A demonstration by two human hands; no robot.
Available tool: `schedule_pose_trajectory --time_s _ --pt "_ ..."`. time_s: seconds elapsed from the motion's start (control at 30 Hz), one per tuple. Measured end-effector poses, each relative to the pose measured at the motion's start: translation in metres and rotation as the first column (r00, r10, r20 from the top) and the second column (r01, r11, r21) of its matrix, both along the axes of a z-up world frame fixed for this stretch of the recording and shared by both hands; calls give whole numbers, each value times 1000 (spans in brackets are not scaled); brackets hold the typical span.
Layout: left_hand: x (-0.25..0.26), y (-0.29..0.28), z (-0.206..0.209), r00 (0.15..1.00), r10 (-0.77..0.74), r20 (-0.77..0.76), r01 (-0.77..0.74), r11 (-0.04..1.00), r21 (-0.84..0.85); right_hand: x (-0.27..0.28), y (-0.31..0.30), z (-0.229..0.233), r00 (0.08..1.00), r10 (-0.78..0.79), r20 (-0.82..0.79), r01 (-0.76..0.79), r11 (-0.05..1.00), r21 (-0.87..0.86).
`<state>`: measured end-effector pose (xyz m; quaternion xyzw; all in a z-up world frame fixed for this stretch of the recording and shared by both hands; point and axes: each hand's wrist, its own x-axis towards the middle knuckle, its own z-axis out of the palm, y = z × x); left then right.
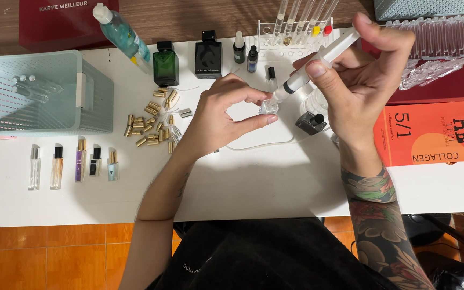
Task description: Filling small perfume vials from larger bottles using a syringe and tubing.
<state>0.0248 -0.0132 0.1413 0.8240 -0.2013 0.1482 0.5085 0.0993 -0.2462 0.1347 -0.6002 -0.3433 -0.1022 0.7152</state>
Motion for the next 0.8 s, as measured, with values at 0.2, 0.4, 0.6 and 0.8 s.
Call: schedule_pose_trajectory --time_s 0.2,0.4,0.6,0.8 --pt "-1 0 1 1000 11 16 -12 1000 19 -2 3 6 1000 -18 -8 18 1000 -14" --pt "-1 0 2 1000 15 8 -15 1000 24 -2 2 4 997 -78 -24 77 995 -57" --pt "-1 0 1 1000 18 17 -18 1000 16 -6 10 14 993 -112 -47 109 992 -57" --pt "-1 0 1 999 25 20 -26 999 25 -4 6 7 991 -132 26 134 987 -90"
